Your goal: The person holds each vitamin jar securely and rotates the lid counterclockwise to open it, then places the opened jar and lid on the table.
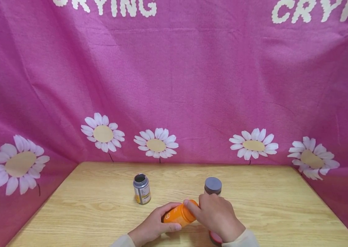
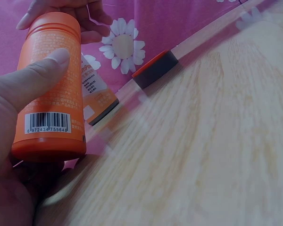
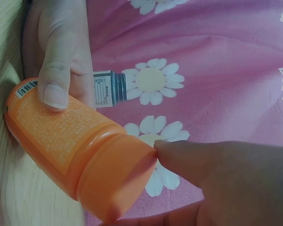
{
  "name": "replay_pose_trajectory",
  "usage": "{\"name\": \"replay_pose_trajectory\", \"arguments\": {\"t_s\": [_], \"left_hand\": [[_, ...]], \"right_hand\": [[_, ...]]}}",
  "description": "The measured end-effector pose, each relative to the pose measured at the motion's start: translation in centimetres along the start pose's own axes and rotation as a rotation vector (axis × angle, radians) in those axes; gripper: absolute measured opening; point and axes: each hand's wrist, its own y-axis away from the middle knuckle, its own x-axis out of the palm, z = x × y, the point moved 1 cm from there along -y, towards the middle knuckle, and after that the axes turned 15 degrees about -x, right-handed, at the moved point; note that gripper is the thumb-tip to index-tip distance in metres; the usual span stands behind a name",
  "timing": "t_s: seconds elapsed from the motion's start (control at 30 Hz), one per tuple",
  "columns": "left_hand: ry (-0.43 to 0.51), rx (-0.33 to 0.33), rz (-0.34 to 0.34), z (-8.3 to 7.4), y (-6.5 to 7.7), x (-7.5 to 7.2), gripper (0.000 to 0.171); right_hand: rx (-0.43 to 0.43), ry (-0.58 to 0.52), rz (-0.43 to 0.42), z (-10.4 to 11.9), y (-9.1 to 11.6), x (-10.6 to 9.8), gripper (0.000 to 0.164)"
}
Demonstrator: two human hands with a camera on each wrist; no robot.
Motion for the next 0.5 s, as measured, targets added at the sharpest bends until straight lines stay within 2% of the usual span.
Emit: {"name": "replay_pose_trajectory", "arguments": {"t_s": [0.27,0.5], "left_hand": [[0.015,-0.032,0.007,-0.11,-0.06,0.02,0.046],[0.004,-0.051,0.004,-0.30,-0.04,0.01,0.046]], "right_hand": [[-0.086,-0.020,-0.005,-0.13,0.10,-0.11,0.041],[-0.222,-0.079,-0.006,-0.47,0.12,-0.39,0.034]]}}
